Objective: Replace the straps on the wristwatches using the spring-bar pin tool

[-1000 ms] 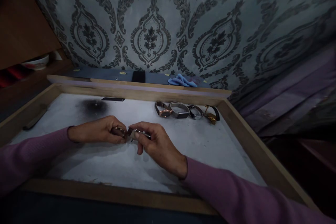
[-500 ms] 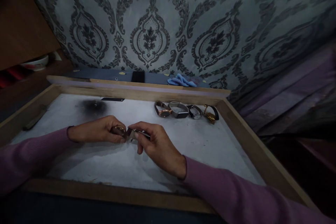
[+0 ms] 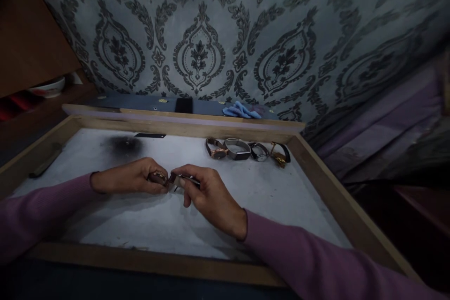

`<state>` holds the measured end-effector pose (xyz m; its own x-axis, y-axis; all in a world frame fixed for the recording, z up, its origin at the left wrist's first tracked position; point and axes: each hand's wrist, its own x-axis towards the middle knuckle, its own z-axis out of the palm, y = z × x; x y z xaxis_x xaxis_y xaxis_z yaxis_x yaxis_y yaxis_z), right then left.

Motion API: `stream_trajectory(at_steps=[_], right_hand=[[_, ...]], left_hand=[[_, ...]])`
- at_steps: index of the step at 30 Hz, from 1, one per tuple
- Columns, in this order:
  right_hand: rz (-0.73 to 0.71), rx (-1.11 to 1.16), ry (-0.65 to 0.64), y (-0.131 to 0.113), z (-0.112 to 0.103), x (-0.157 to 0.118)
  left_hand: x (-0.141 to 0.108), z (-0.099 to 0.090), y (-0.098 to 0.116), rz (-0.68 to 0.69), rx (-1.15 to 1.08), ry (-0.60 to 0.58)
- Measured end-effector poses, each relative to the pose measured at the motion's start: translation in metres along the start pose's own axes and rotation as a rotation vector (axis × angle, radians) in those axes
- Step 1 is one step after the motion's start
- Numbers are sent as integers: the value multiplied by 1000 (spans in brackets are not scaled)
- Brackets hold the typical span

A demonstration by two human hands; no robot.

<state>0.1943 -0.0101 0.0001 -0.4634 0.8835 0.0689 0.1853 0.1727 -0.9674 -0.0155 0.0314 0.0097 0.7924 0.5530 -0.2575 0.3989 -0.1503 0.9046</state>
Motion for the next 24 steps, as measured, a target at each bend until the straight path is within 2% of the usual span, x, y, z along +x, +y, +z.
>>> stream_trajectory(at_steps=[24], right_hand=[[12, -11, -6, 5, 2, 1]], left_hand=[[0, 1, 0, 36, -32, -14]])
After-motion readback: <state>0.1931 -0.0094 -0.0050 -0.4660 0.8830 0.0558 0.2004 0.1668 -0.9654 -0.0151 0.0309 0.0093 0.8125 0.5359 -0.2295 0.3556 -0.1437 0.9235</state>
